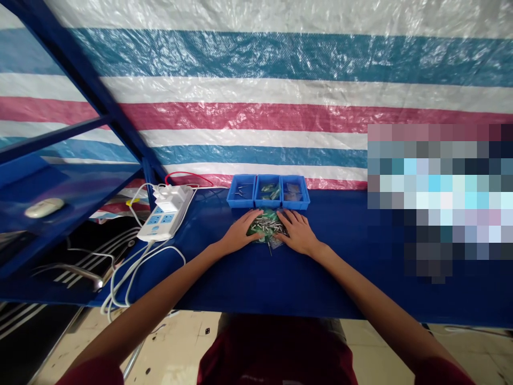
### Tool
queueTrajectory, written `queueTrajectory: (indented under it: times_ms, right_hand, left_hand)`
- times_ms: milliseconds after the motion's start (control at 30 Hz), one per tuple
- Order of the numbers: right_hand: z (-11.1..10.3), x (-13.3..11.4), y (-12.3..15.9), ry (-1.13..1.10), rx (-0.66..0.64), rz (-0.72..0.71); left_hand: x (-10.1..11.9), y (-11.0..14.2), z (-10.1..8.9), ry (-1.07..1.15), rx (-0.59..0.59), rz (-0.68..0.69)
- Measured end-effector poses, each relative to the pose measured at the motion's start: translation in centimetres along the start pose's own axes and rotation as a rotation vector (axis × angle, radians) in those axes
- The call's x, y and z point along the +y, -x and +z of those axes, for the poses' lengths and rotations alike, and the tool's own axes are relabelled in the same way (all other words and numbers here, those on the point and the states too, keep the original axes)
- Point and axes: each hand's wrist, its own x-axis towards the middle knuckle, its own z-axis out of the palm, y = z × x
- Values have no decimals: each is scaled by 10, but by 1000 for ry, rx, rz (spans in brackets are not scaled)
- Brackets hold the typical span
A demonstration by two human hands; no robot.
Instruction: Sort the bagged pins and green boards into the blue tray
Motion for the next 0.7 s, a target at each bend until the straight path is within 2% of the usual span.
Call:
queueTrajectory:
  times_ms: [200,400,533,700]
  right_hand:
    - [-1,4,16,-51,21,-49]
    - [7,-13,38,-59,42,-162]
    - [13,-24,39,-46,41,-107]
    - [13,-25,31,-48,36,-38]
  left_hand:
    - [1,5,-1,-61,30,44]
    - [4,15,-7,-171,102,156]
    - [5,20,-7,-178,76,65]
    - [5,18,2,-209,4,-63]
